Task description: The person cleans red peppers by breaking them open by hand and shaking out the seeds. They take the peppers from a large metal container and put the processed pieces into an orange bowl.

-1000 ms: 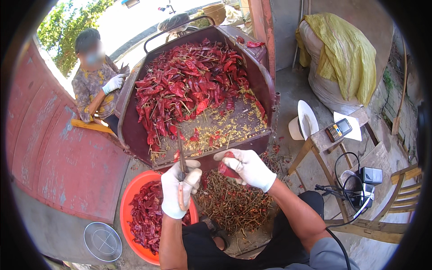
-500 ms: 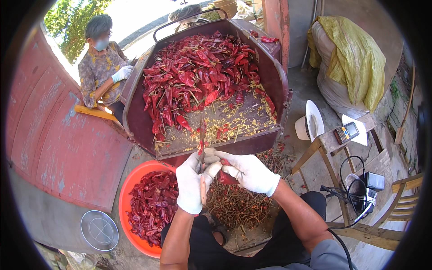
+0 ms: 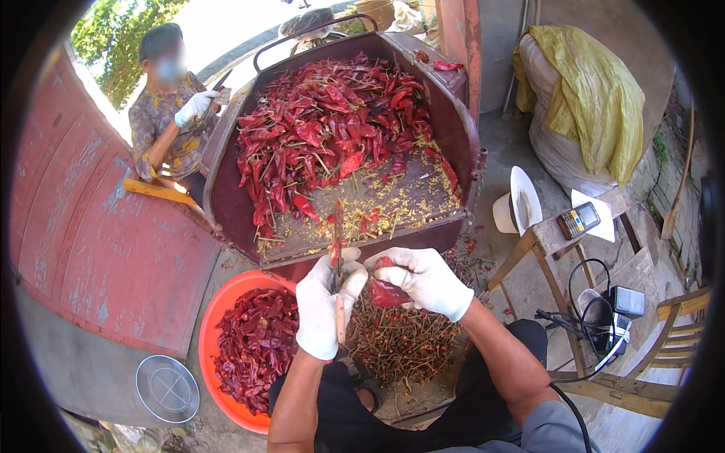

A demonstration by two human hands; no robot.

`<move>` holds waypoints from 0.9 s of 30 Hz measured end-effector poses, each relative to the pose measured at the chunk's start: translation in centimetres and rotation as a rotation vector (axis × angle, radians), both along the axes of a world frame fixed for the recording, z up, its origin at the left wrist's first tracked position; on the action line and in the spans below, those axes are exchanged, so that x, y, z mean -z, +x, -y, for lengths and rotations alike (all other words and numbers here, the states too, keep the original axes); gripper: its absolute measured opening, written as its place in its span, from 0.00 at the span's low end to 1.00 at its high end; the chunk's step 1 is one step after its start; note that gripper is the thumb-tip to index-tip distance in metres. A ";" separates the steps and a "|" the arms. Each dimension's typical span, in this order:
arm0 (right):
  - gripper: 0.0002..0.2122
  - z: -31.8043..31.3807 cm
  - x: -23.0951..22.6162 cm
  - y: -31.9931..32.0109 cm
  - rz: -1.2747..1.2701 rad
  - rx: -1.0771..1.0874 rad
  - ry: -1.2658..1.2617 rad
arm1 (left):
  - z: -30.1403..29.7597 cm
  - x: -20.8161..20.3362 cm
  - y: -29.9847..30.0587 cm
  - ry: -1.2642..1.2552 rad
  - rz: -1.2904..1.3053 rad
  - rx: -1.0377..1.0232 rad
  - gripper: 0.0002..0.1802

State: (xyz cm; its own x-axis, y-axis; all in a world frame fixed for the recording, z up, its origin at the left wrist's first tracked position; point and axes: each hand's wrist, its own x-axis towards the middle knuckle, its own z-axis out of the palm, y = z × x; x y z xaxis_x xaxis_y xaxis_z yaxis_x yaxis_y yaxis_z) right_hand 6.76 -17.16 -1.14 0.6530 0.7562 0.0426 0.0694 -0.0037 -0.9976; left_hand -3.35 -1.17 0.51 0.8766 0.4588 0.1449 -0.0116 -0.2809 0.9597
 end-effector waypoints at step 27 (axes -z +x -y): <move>0.22 -0.8 2.5 0.0 0.242 0.050 0.138 | -1.2 0.6 0.1 1.263 -0.036 0.125 0.46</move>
